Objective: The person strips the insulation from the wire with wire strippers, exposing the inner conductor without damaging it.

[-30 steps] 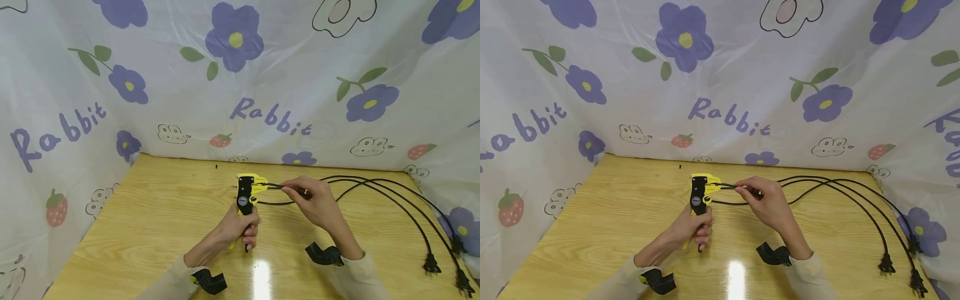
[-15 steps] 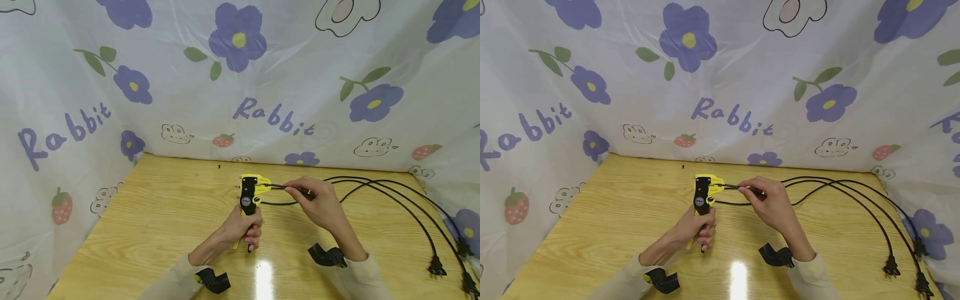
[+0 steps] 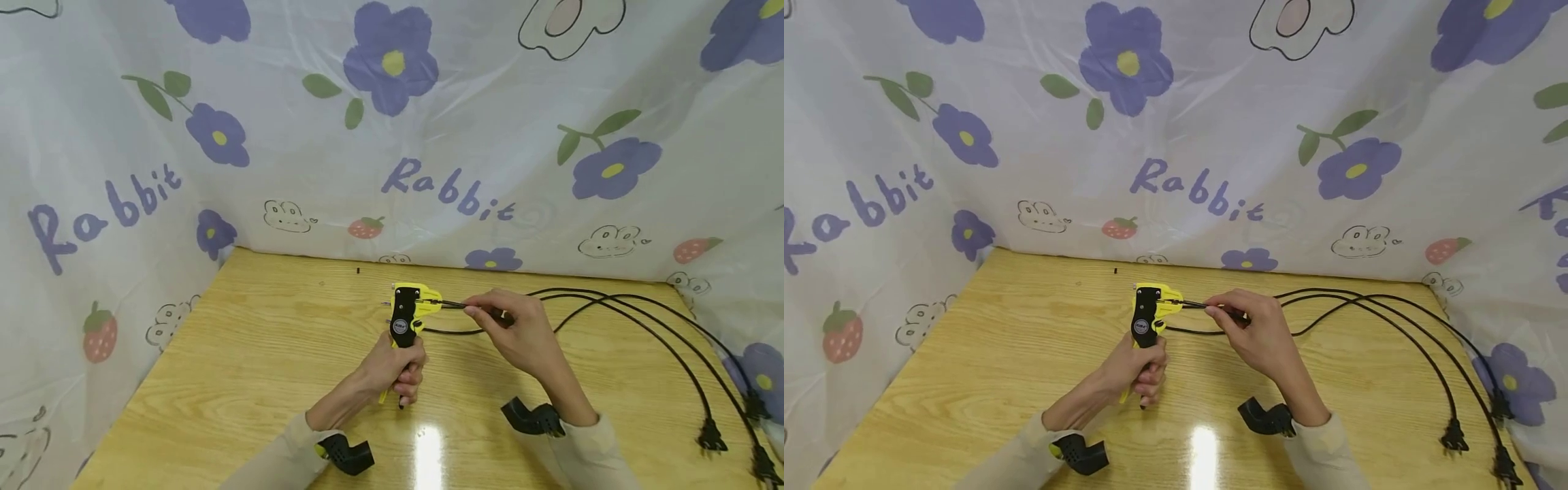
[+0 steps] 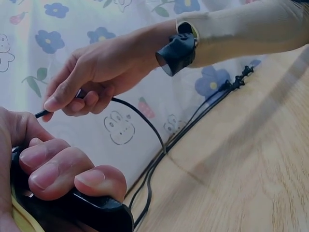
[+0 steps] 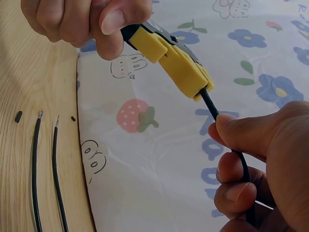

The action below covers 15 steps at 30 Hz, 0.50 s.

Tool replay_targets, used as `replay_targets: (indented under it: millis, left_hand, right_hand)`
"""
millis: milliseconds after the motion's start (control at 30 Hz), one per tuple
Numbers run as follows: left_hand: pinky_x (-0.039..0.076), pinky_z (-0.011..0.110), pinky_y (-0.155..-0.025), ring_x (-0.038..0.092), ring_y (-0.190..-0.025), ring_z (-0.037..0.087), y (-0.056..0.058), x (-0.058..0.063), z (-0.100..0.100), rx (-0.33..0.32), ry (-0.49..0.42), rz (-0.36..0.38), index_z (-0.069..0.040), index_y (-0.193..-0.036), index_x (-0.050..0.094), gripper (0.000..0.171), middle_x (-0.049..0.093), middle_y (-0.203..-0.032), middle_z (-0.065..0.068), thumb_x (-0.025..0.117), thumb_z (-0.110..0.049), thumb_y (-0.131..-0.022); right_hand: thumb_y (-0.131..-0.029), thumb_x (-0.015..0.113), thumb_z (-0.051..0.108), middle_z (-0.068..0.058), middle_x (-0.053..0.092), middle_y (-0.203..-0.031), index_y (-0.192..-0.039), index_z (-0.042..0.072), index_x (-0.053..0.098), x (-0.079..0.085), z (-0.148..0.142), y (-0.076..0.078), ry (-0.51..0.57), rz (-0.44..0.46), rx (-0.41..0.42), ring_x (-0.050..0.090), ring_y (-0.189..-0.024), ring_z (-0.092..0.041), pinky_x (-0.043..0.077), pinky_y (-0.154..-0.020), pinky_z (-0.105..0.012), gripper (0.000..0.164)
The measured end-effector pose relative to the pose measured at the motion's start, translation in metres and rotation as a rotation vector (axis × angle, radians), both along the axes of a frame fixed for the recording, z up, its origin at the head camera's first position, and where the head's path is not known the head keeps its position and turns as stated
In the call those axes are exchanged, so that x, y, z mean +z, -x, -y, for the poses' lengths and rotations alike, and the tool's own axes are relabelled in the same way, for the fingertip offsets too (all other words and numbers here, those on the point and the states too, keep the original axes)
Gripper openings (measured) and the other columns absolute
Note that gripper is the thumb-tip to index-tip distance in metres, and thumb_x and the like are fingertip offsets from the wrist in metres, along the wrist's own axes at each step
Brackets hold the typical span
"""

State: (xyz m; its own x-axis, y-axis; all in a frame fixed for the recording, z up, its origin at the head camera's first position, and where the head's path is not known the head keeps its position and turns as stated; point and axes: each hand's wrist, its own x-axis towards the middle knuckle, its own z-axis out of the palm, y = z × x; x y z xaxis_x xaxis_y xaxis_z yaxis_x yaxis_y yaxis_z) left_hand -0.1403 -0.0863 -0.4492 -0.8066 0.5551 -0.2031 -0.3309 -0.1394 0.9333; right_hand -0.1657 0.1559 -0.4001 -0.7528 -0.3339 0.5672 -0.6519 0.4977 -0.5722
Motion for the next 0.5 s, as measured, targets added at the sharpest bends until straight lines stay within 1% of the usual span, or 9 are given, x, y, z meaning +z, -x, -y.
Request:
replay_targets:
  millis: [200, 367, 500]
  left_hand:
    - [0.038, 0.031, -0.036, 0.029, -0.035, 0.011, 0.0014, -0.0004, 0.0012, -0.009, -0.002, -0.008, -0.007, -0.062, 0.038, 0.032, 0.030, -0.045, -0.006, 0.052, -0.007, -0.091]
    - [0.037, 0.030, -0.035, 0.029, -0.034, 0.010, 0.0007, -0.0026, 0.0011, -0.020, -0.035, -0.024, -0.008, -0.061, 0.038, 0.033, 0.031, -0.044, -0.007, 0.050, -0.005, -0.091]
    - [0.036, 0.029, -0.035, 0.029, -0.034, 0.009, 0.0001, -0.0040, 0.0005, -0.030, -0.067, -0.012, -0.010, -0.061, 0.039, 0.033, 0.032, -0.044, -0.008, 0.047, -0.003, -0.091]
  right_hand:
    - [-0.093, 0.075, 0.007, 0.010, 0.064, -0.074, -0.101, 0.016, 0.080, 0.0012, 0.0005, -0.0001, 0.000, 0.011, -0.004, 0.041, -0.052, -0.001, 0.038, -0.046, -0.020, 0.013]
    - [-0.093, 0.075, 0.007, 0.010, 0.063, -0.073, -0.101, 0.015, 0.080, 0.0007, 0.0021, -0.0002, 0.003, 0.011, 0.003, 0.041, -0.053, -0.001, 0.039, -0.046, -0.021, 0.013]
    - [-0.093, 0.075, 0.007, 0.010, 0.063, -0.073, -0.102, 0.015, 0.080, 0.0004, 0.0029, -0.0005, 0.006, 0.011, 0.005, 0.042, -0.053, -0.001, 0.039, -0.046, -0.021, 0.013]
